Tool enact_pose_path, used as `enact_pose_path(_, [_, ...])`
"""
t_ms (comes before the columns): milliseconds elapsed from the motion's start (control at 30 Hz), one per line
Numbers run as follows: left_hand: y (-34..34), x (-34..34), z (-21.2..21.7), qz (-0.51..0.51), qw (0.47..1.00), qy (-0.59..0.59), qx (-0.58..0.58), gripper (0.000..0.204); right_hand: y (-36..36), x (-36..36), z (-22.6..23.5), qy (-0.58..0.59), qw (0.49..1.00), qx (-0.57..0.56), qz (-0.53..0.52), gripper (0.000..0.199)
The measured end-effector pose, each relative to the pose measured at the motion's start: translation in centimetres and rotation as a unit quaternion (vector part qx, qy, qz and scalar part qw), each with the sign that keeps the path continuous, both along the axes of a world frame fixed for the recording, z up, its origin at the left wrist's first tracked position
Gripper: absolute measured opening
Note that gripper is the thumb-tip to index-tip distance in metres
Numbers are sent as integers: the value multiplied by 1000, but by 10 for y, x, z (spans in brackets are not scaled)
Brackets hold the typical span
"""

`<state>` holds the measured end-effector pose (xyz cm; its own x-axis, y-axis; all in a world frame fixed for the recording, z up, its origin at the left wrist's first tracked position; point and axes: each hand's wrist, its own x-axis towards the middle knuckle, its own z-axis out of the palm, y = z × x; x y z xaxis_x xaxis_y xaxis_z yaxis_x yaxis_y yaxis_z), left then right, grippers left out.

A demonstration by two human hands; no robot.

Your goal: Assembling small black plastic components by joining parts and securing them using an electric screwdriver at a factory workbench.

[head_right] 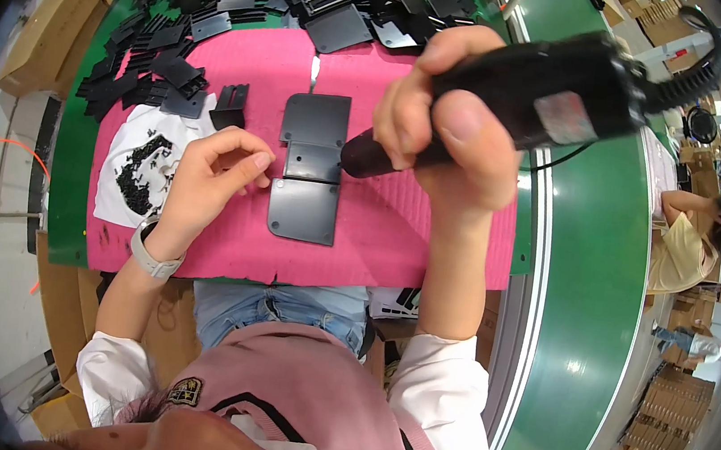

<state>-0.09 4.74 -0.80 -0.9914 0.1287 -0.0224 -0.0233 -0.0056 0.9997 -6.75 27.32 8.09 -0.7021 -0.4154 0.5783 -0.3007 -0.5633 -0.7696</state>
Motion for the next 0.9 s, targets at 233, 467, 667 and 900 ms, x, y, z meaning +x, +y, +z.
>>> enact_pose_path(233, [18,-11,-1,-17,991,64,-118,8,-5,-2,-13,-14,997,54,-43,38])
enact_pose_path(467, [26,-11,-10,-4,996,48,-70,7,-19,2,-13,14,993,105,-48,30])
enact_pose_path(667, [26,-9,-12,11,993,83,-83,6,-21,0,-13,27,993,109,-39,31])
enact_pose_path(900, [25,-8,-9,-9,989,73,-129,6,-16,-7,-14,31,992,117,-28,30])
